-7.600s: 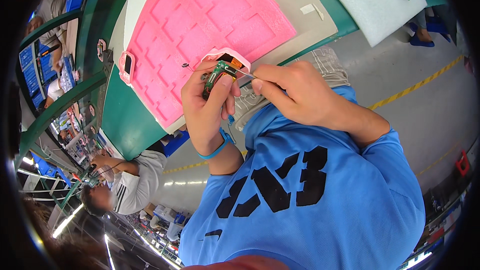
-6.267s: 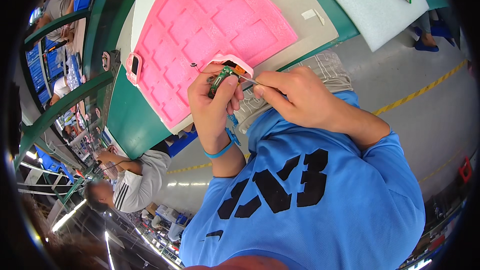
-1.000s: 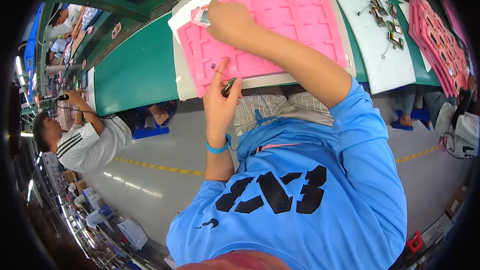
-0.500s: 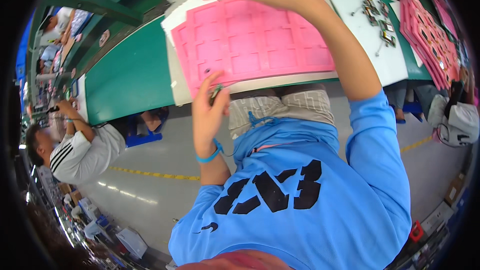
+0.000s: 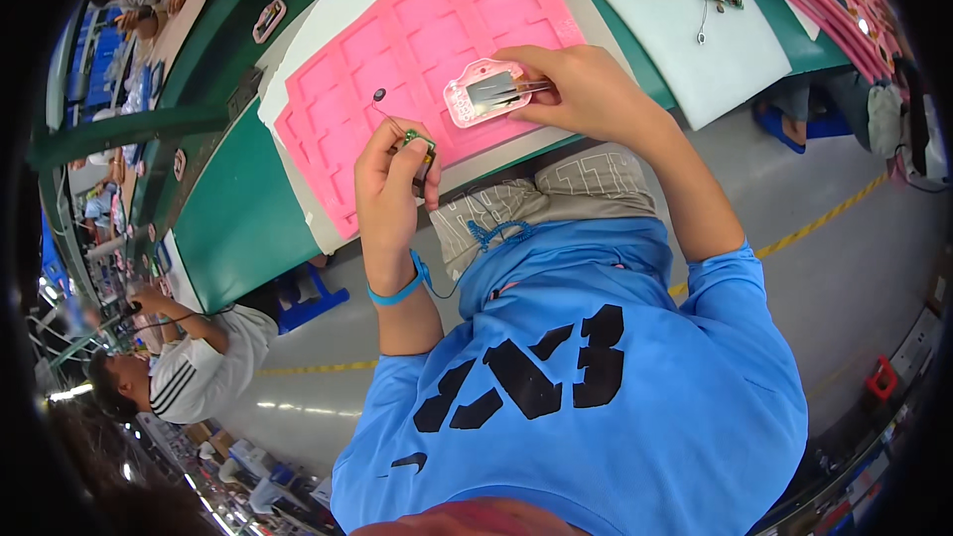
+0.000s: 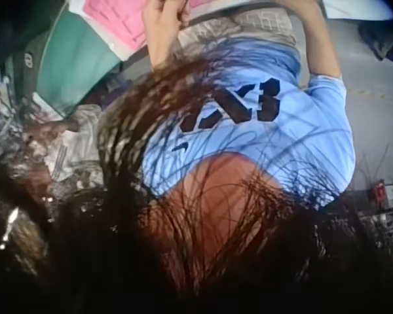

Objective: Assembling small electronic components on circuit boards at a manual assembly station.

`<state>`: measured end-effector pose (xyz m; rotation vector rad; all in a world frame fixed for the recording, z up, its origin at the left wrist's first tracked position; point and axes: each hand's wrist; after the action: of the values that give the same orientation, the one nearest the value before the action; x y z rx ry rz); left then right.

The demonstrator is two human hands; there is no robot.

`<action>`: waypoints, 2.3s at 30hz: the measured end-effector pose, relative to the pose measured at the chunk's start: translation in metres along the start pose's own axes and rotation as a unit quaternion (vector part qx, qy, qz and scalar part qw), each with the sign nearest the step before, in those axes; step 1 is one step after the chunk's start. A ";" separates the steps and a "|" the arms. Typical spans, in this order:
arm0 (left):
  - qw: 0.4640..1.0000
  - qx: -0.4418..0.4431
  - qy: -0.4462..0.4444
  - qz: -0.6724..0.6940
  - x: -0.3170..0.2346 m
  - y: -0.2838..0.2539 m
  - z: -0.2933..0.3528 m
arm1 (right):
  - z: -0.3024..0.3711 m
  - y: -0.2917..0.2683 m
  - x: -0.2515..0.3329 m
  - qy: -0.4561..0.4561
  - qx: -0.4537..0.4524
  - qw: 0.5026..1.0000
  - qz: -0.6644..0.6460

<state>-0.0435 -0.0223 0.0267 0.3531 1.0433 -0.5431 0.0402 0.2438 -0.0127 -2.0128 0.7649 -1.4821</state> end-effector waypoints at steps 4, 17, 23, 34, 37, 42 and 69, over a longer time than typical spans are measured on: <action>0.998 -0.010 0.024 -0.060 -0.017 0.026 -0.016 | 0.005 0.004 -0.003 -0.006 -0.066 0.983 -0.170; 0.998 0.001 0.054 -0.020 -0.010 0.057 -0.055 | 0.009 0.007 0.004 -0.002 -0.114 0.964 -0.238; 1.000 -0.016 0.012 -0.006 -0.010 0.053 -0.057 | 0.035 -0.009 0.041 0.192 -0.075 0.870 -0.448; 0.999 0.007 0.038 0.000 -0.001 0.053 -0.059 | 0.032 0.003 0.077 0.309 -0.062 0.776 -0.546; 0.999 0.008 0.035 -0.002 -0.003 0.053 -0.057 | 0.033 0.006 0.078 0.302 -0.068 0.780 -0.543; 0.999 0.015 0.043 -0.002 0.000 0.051 -0.058 | 0.033 0.011 0.077 0.296 -0.072 0.787 -0.537; 0.993 0.082 -0.046 -0.071 -0.002 0.041 -0.030 | 0.061 0.028 0.068 0.158 -0.082 0.967 -0.183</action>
<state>-0.0421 0.0271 0.0152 0.3964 0.9422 -0.7690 0.1116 0.1809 -0.0030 -2.1526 0.6812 -2.0498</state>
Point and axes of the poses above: each hand's wrist, its own z-axis away from the middle knuckle, its own y-axis out of the palm, x = y × z, and after that the axes turned 12 degrees about -y, right-handed
